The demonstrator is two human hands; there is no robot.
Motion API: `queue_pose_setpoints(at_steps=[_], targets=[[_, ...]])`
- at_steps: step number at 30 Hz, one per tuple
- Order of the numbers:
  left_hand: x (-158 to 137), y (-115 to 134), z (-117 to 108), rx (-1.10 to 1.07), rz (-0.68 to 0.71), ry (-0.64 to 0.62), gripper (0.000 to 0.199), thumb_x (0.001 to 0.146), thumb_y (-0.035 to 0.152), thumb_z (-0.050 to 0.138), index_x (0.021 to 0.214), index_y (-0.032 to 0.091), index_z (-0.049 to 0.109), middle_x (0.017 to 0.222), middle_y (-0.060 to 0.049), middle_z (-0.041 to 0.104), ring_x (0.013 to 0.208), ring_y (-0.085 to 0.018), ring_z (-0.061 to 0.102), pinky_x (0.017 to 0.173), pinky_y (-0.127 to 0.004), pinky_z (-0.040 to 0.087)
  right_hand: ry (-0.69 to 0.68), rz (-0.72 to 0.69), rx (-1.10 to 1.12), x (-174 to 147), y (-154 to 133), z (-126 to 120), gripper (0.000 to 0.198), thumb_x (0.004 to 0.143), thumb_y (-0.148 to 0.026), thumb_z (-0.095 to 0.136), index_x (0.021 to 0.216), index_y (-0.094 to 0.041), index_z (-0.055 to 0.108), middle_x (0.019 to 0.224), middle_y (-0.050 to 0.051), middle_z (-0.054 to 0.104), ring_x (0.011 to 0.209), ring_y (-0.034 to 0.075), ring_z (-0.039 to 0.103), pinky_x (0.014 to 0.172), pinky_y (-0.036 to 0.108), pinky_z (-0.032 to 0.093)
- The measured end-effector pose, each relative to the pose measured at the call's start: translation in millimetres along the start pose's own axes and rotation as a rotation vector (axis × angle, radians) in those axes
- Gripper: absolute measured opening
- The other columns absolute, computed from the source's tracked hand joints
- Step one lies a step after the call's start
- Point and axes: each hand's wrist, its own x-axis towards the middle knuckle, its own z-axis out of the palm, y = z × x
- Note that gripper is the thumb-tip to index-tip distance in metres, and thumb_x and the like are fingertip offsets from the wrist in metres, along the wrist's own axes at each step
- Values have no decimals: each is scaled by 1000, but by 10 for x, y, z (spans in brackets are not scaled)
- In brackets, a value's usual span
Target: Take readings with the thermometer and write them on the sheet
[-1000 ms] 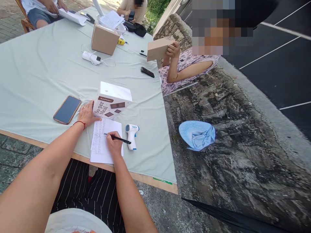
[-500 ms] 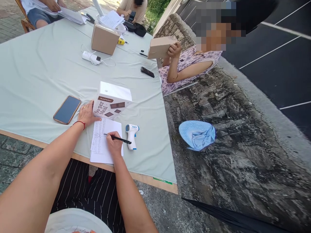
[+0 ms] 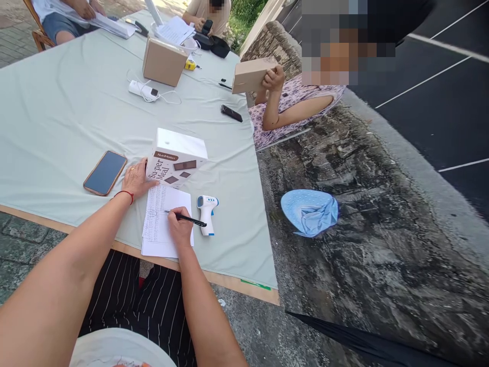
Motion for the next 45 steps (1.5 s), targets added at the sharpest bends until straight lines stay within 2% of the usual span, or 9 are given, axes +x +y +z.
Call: queue_pose_setpoints(at_steps=[8,12,16,19,22,27,33,39,45], targets=[[22,-98,74,-127,-37,121,74,91,52,46,150,15,24,135,-14,57,126,-30,51,108,-46,36,28,-389,-217,86,94,-118,27,92,-31,40,107,-22,62,100,8,64,100,22,59,92,40,48],[21,-102,44,-112,-51,141,62,95,51,37,145,14,34,128,-14,61,122,-31,52,105,-46,38,-85,-482,-514,198,239,-228,48,86,-9,34,126,-20,59,109,13,61,104,25,56,92,45,47],[10,-97,-5,-57,-54,112,54,97,50,35,139,17,43,125,-13,62,121,-30,52,104,-44,39,-163,-536,-643,249,272,-314,56,82,-1,32,125,-21,62,106,13,60,99,24,56,90,43,47],[9,-109,-33,-36,-48,113,54,97,50,34,140,18,42,125,-13,61,120,-30,53,104,-44,39,69,-432,-679,275,269,-439,44,86,-14,42,124,-21,62,114,14,58,107,27,53,91,45,44],[19,-120,-62,-23,-34,114,53,98,49,33,139,17,43,126,-14,61,120,-30,53,103,-45,40,257,-84,-743,345,310,-612,50,76,-37,64,122,-17,61,116,20,57,106,35,52,84,48,43],[56,-132,-110,-35,-22,115,50,98,51,32,136,21,46,126,-12,61,119,-30,54,103,-45,40,185,204,-405,471,179,-697,31,65,-40,69,89,-20,65,84,10,62,81,25,56,69,35,40],[135,-148,-103,-49,-18,151,50,98,47,33,135,18,47,128,-13,61,123,-32,52,105,-48,39,-139,260,417,359,-473,-175,24,68,-44,60,69,-21,54,58,-4,51,56,12,43,56,26,33],[194,-143,-108,-26,10,182,47,98,43,33,132,16,51,130,-15,61,122,-33,53,103,-49,40,-151,231,528,345,-588,352,32,70,-51,62,65,-22,51,55,-6,48,54,11,42,56,25,34],[207,-132,-111,-13,30,189,47,98,43,32,131,16,52,129,-15,62,120,-34,54,101,-50,41,-114,215,480,392,-460,422,32,71,-53,64,75,-22,58,59,-6,53,59,12,48,61,26,39]])
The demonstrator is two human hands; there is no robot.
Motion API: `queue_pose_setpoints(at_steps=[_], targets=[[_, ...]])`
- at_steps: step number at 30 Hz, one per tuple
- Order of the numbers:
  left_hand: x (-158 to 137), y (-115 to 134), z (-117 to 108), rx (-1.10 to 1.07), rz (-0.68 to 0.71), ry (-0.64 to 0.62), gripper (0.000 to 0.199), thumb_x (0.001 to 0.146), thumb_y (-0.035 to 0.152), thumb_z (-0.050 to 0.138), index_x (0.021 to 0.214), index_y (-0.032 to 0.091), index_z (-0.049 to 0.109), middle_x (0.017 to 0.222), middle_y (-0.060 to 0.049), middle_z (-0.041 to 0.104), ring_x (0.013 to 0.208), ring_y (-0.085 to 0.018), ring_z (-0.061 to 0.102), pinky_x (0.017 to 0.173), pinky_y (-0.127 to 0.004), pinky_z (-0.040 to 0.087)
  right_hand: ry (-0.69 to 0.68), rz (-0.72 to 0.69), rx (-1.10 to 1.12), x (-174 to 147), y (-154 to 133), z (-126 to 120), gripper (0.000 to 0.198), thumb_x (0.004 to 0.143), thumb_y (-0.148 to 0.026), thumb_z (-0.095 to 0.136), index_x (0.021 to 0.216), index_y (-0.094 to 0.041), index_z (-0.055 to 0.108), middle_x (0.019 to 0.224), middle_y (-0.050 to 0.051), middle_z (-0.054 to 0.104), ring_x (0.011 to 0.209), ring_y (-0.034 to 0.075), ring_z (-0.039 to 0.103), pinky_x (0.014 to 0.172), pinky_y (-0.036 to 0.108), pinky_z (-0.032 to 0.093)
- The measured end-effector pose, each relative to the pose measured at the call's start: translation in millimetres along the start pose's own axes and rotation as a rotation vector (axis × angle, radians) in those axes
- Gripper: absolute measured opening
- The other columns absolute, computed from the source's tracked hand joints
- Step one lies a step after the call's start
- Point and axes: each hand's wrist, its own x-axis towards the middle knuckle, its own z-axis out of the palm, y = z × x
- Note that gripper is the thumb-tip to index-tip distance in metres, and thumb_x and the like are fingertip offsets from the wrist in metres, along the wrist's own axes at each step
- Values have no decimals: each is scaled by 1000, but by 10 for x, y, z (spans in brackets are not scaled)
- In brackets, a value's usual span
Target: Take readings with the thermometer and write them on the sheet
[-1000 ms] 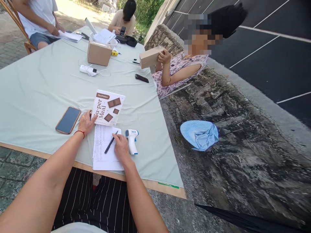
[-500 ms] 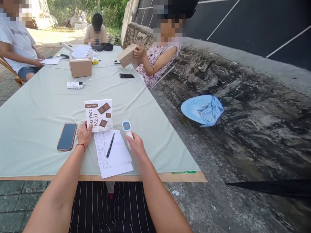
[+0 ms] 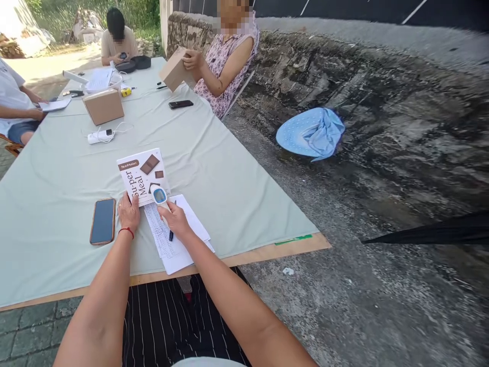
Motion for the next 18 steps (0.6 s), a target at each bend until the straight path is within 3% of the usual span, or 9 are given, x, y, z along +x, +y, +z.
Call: queue_pose_setpoints(at_steps=[12,18], targets=[[-22,-28,28,-13,-12,-7,50,98,48,34,133,17,51,128,-14,62,121,-33,53,101,-50,41,21,46,-47,-50,-102,-1,34,70,-55,62,71,-21,57,57,-5,52,55,12,45,57,26,36],[-5,-71,36,-23,16,-11,53,93,50,44,133,17,51,129,-14,62,120,-34,54,101,-51,42,-104,74,91,-128,-158,-31,36,67,-55,68,73,-21,56,61,-5,51,56,11,43,56,26,34]])
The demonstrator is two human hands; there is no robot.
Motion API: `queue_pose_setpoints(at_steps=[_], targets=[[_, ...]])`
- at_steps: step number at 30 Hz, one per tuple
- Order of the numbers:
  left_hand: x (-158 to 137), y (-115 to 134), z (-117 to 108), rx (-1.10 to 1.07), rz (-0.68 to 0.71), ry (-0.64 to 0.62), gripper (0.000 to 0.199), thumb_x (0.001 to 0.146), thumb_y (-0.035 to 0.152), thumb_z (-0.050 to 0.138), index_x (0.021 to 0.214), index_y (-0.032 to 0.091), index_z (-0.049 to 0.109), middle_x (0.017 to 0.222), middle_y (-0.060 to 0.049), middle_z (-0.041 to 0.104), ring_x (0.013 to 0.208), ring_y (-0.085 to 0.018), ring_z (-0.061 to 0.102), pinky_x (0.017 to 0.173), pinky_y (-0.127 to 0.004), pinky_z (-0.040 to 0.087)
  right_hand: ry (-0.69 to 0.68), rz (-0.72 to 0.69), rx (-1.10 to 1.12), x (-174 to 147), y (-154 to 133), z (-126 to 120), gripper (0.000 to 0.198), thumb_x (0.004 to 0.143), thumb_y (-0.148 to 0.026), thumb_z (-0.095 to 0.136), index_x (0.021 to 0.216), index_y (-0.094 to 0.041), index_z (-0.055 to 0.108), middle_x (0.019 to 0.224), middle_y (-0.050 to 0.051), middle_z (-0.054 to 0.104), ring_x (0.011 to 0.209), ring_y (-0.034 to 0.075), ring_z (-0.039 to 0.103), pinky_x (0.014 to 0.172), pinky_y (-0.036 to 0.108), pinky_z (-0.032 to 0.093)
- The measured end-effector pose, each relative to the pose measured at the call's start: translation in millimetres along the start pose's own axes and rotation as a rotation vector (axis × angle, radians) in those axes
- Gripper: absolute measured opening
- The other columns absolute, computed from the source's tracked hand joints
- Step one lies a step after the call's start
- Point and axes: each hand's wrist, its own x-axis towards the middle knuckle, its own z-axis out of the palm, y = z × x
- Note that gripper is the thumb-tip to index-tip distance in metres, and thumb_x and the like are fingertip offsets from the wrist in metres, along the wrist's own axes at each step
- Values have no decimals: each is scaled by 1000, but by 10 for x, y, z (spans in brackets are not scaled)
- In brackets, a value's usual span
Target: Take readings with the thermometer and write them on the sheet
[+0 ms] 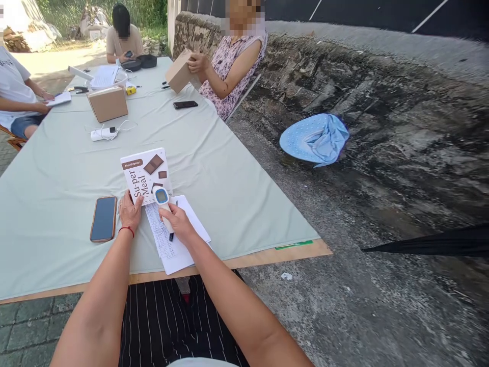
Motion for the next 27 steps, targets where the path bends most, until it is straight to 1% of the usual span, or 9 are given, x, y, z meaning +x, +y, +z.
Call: queue_pose_setpoints(at_steps=[2,4,9,12,15,20,23,25,27], targets=[[2,-8,1,6,-2,-10,55,89,52,51,133,18,50,127,-13,63,120,-35,55,100,-51,42,-14,-13,-6,-103,-37,-42,37,68,-55,69,74,-20,57,62,-4,51,57,11,44,56,26,35],[1,-5,-1,16,-9,-12,56,87,53,55,132,19,51,125,-13,64,120,-35,55,100,-51,43,17,-32,-47,-243,-75,-104,38,68,-55,70,77,-20,59,63,-3,53,60,12,46,58,26,37],[2,23,-19,5,-18,-10,56,89,52,50,134,18,49,127,-14,63,121,-35,54,101,-51,42,99,-43,-126,-636,-161,-307,42,69,-55,71,88,-19,63,66,-2,56,64,14,50,59,27,39],[14,29,-27,-15,-47,2,62,89,52,51,138,15,45,127,-16,63,119,-35,54,102,-51,41,130,-47,-101,-812,-228,-405,44,68,-55,72,93,-18,64,67,-2,57,63,14,49,59,27,40],[30,19,-31,-19,-55,27,64,88,52,50,139,14,42,128,-16,62,120,-35,54,103,-52,40,138,-55,-64,-918,-297,-455,44,69,-54,72,94,-18,65,68,-1,59,63,14,50,59,27,41],[41,-5,-40,-39,-36,38,61,89,53,47,138,16,42,127,-15,62,119,-34,55,102,-50,42,159,-63,-52,-951,-306,-497,43,69,-54,71,93,-19,66,71,0,63,64,16,54,59,28,43],[30,-4,-40,-30,-39,45,58,90,52,46,137,18,43,127,-15,62,120,-34,55,102,-51,42,178,-65,-109,-860,-227,-610,48,70,-57,69,100,-19,67,82,4,68,72,19,59,64,30,47],[17,2,-35,-20,-41,44,58,90,51,47,137,19,43,128,-15,62,122,-34,54,103,-50,42,253,-86,-247,-742,-156,-748,53,70,-56,68,107,-18,66,94,7,70,83,22,62,72,33,50],[3,11,-27,-11,-42,33,60,90,51,47,139,17,42,130,-16,60,124,-34,52,104,-50,41,399,-87,-555,-597,-81,-917,52,68,-51,71,108,-18,67,101,10,68,91,24,61,78,35,49]])
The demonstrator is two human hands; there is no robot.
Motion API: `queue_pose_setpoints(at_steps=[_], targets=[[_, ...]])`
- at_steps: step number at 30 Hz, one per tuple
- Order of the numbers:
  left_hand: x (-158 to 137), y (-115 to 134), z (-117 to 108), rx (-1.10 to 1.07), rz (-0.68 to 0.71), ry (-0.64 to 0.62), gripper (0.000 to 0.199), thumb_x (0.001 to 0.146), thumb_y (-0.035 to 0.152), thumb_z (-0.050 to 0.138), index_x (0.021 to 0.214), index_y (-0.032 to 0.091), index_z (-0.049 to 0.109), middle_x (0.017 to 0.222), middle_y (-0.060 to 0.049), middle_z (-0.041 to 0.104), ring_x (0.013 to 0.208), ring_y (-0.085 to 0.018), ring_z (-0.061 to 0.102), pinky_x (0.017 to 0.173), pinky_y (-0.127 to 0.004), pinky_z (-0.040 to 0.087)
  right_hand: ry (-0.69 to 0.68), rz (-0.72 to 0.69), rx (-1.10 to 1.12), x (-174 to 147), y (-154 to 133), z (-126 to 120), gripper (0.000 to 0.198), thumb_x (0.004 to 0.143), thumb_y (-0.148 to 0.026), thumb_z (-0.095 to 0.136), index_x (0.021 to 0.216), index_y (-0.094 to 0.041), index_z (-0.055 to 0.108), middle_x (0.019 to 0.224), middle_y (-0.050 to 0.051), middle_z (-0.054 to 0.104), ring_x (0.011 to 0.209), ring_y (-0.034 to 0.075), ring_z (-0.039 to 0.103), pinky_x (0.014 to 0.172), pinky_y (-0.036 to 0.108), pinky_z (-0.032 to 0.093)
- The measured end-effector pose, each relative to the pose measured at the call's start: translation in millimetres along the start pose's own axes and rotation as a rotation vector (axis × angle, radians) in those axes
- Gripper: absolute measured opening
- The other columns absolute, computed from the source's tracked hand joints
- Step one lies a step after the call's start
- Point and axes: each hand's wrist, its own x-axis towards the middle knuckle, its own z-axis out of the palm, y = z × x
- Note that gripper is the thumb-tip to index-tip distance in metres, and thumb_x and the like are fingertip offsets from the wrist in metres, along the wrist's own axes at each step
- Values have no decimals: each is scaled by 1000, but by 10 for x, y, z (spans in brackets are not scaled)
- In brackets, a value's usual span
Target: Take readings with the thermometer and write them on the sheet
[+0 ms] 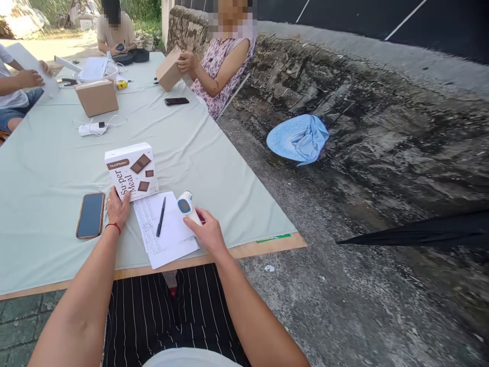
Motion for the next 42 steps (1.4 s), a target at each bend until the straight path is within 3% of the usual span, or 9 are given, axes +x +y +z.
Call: queue_pose_setpoints(at_steps=[5,8,12,15,20,25,28,33,42], targets=[[-34,6,25,-1,3,-28,63,89,50,48,141,16,39,137,-16,56,128,-34,49,108,-51,38,107,-42,-633,358,311,-93,40,78,-42,65,110,-19,66,104,13,62,98,28,57,79,37,45],[-54,4,40,3,17,-41,60,89,49,50,140,17,41,133,-15,58,127,-33,50,108,-50,37,161,-123,-765,406,383,-96,42,80,-39,64,115,-15,64,103,15,60,98,31,54,81,40,43],[-79,13,53,13,36,-67,59,90,48,51,140,18,41,129,-15,60,123,-32,52,107,-49,37,266,-396,-786,354,329,61,45,85,-30,59,128,-16,58,115,17,55,105,32,47,86,44,39],[-93,18,55,27,54,-90,56,91,47,50,139,19,41,129,-14,60,123,-33,51,107,-50,36,47,-574,-763,359,243,303,35,90,-22,52,122,-22,64,108,14,56,99,27,48,84,40,39],[-106,26,56,49,74,-124,56,89,44,54,139,22,42,127,-12,61,123,-34,51,107,-49,36,-213,-641,-802,547,166,553,35,90,-11,49,109,-27,73,97,11,58,89,24,48,76,36,37],[-131,95,71,70,10,-163,105,60,43,84,146,21,29,142,-16,49,136,-37,40,116,-52,26,-389,-748,-695,599,133,357,19,90,-17,51,93,-22,69,89,8,60,86,21,52,78,34,39],[-150,132,93,59,-4,-178,120,52,42,90,149,20,23,143,-17,46,139,-38,36,118,-53,21,-318,-617,-368,469,109,289,12,90,-27,50,92,-21,59,82,4,59,76,18,53,74,33,42],[-165,122,130,77,11,-199,128,51,42,92,152,20,17,144,-18,46,141,-38,34,120,-52,18,-202,-177,171,208,85,500,13,76,-36,52,81,-24,48,56,-6,47,53,13,46,58,29,40],[-156,115,134,78,26,-188,125,51,43,92,152,22,20,143,-16,46,139,-39,35,119,-52,21,-179,-136,70,64,81,713,14,66,-38,53,69,-24,56,64,-1,56,63,15,50,65,31,44]])
